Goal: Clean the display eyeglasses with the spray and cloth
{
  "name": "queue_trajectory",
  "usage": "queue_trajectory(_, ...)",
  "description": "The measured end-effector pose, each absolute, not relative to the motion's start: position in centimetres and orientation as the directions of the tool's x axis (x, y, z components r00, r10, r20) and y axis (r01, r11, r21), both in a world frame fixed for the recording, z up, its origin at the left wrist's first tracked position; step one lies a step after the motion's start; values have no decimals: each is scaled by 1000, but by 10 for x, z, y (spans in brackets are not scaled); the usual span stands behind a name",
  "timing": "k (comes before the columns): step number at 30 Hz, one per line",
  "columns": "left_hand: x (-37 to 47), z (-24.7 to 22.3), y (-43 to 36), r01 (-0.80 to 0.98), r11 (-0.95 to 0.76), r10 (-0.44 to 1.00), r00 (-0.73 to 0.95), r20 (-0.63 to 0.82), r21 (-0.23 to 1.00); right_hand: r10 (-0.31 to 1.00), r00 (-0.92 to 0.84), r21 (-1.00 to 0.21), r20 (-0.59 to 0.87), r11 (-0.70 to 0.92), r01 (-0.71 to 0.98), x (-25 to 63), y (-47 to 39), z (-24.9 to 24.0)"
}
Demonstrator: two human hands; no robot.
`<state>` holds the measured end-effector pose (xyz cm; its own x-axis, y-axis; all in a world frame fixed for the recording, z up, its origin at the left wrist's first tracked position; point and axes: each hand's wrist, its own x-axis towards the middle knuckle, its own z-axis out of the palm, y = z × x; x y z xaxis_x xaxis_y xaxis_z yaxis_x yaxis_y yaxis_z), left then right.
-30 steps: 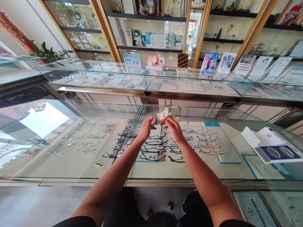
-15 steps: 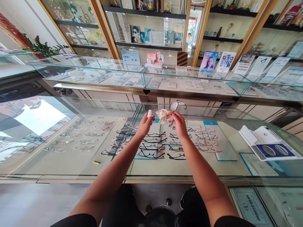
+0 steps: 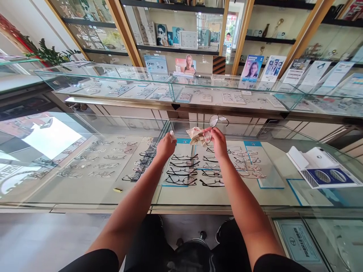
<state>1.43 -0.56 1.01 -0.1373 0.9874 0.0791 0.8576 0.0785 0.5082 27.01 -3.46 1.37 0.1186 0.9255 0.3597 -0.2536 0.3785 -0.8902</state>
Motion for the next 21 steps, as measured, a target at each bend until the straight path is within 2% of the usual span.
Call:
queue_trajectory(4, 11, 13, -4, 888, 119, 983, -167, 70, 445, 926, 150, -892, 346, 374, -251, 271, -34, 17)
queue_trajectory(9, 14, 15, -10, 894, 142, 974, -203, 103, 426, 923, 175, -896, 341, 376, -235, 273, -33, 21)
queue_trajectory(11, 18, 18, -17, 888, 98, 938, -233, 256, 449, 918, 189, -893, 348, 386, -232, 275, -32, 22)
queue_trajectory(13, 26, 25, -25, 887, -16, 856, -227, 465, 462, 913, 201, -887, 355, 397, -235, 277, -32, 24)
queue_trajectory(15, 37, 35, -29, 889, -160, 807, -132, 575, 429, 909, 216, -885, 357, 403, -232, 279, -31, 25)
queue_trajectory(16, 44, 40, -28, 890, -221, 818, -54, 572, 399, 907, 224, -885, 357, 405, -230, 281, -30, 26)
queue_trajectory(18, 62, 51, -19, 899, -298, 873, 121, 472, 322, 902, 241, -882, 358, 412, -230, 283, -29, 27)
queue_trajectory(21, 93, 60, 11, 933, -314, 940, 280, 192, 175, 897, 261, -877, 358, 419, -237, 284, -27, 28)
